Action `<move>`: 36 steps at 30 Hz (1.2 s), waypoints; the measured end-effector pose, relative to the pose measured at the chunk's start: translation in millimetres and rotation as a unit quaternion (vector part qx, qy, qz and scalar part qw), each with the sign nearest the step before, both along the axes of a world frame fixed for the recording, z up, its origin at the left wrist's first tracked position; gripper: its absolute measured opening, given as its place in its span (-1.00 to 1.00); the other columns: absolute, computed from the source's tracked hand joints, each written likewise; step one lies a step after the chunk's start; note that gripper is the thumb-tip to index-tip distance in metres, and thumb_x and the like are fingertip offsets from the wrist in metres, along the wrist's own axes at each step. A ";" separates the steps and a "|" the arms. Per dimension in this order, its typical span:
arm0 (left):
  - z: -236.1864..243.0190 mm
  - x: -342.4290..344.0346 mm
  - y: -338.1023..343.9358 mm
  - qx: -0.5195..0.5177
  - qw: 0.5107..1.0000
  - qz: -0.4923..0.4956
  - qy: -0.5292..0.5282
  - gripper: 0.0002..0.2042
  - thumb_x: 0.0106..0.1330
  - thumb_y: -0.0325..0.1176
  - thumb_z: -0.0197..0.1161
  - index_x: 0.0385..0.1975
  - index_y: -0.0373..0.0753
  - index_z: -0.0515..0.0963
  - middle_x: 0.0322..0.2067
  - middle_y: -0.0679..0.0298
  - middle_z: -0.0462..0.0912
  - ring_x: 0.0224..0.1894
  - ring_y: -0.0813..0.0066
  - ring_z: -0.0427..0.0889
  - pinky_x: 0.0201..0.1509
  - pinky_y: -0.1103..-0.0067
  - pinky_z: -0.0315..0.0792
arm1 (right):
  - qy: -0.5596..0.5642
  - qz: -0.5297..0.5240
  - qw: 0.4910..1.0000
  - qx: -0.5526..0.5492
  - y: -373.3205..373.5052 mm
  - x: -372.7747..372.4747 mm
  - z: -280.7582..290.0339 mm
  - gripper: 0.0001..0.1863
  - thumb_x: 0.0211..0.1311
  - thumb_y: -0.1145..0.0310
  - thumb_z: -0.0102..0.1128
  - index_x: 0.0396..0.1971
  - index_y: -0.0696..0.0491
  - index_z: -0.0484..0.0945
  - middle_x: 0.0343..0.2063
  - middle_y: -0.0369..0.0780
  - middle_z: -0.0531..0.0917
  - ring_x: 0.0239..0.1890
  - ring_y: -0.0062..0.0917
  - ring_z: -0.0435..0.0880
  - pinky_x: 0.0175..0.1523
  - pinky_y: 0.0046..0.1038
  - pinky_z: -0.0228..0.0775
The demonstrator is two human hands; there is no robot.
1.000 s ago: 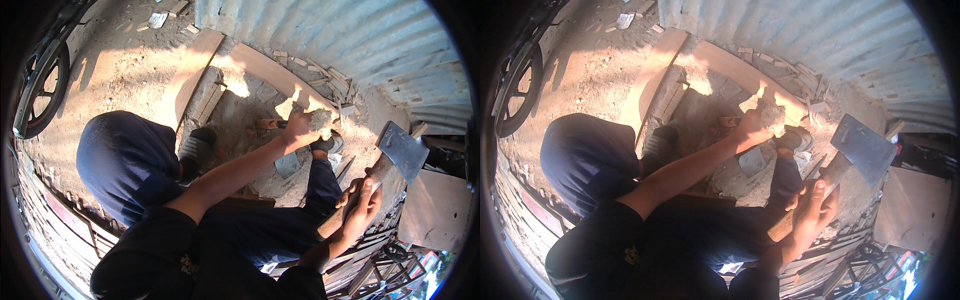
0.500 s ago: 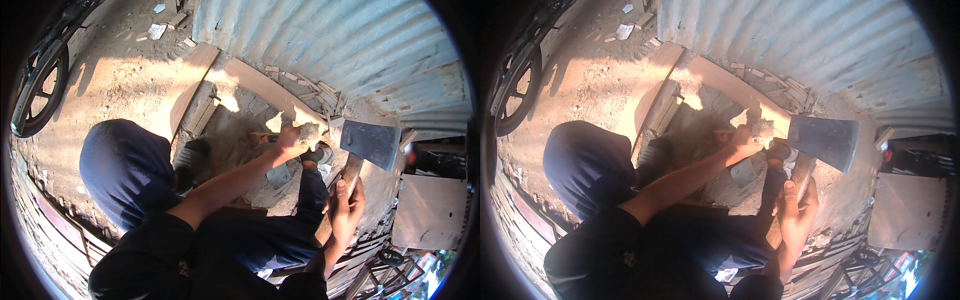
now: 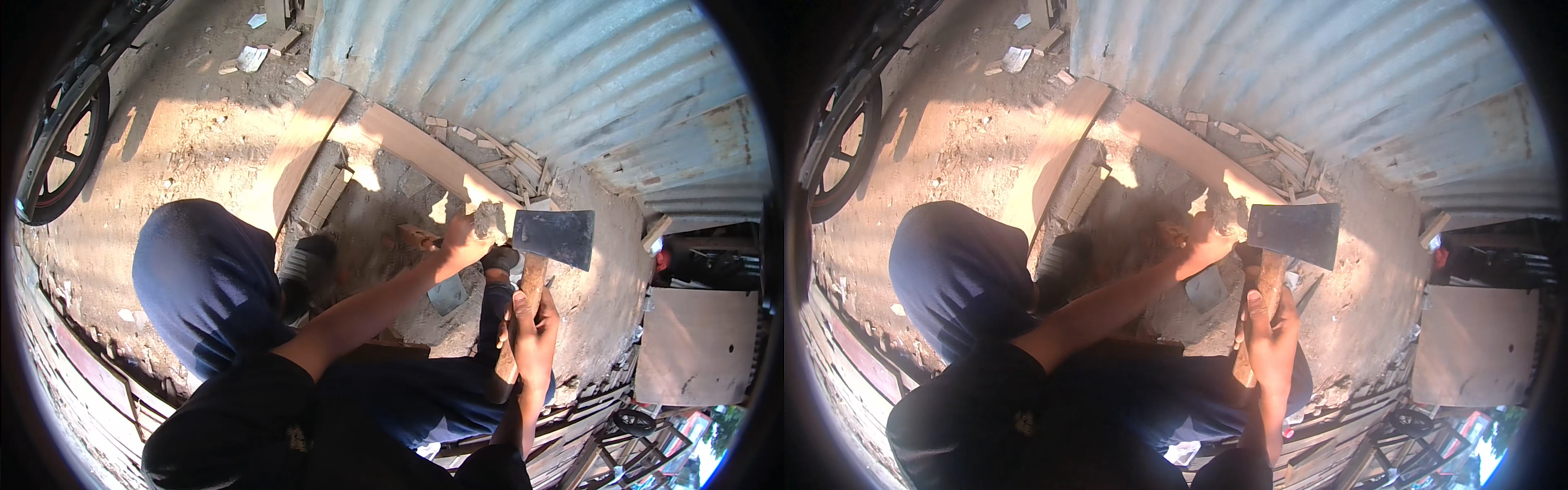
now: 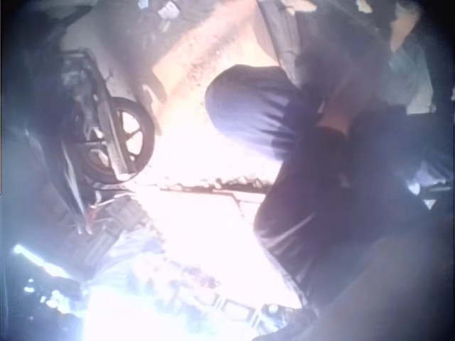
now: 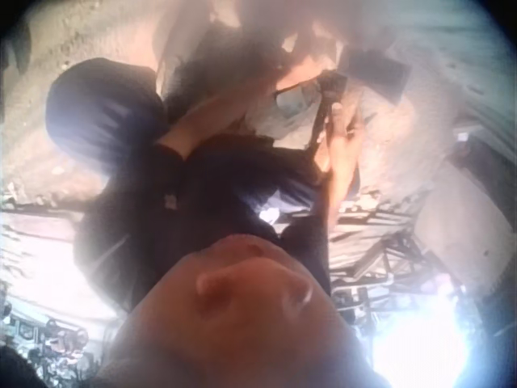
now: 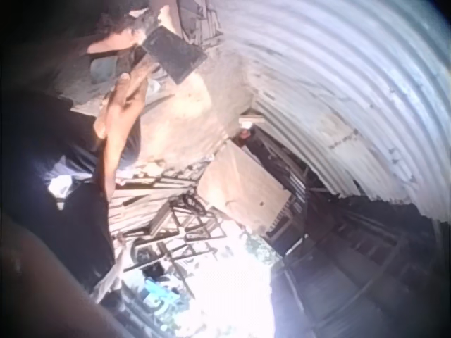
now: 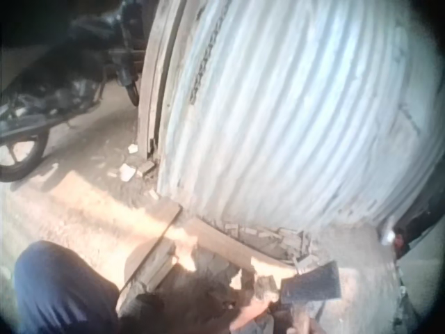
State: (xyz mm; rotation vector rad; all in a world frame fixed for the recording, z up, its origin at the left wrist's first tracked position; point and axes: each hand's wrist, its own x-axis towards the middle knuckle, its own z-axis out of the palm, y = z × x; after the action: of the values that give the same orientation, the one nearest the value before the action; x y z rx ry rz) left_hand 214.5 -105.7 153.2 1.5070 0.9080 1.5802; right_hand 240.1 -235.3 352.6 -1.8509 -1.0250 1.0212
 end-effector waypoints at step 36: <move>32.6 -34.9 72.4 -0.203 0.976 -0.071 0.007 -0.83 0.03 -0.46 0.29 -0.39 -0.39 0.55 -0.49 0.20 0.63 -0.41 0.53 0.57 -0.34 0.52 0.43 | 0.121 -0.136 0.983 0.001 7.6 34.2 -61.6 -0.77 0.31 0.24 0.05 -0.31 0.11 0.41 -0.65 -0.31 0.44 -0.75 -0.66 0.43 -0.69 -0.58 0.30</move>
State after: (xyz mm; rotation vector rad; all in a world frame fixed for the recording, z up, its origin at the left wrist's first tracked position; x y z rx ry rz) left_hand 179.6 -33.3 185.8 1.2604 1.0334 1.1945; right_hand 274.3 -227.7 291.1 -1.7549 -0.6105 1.0451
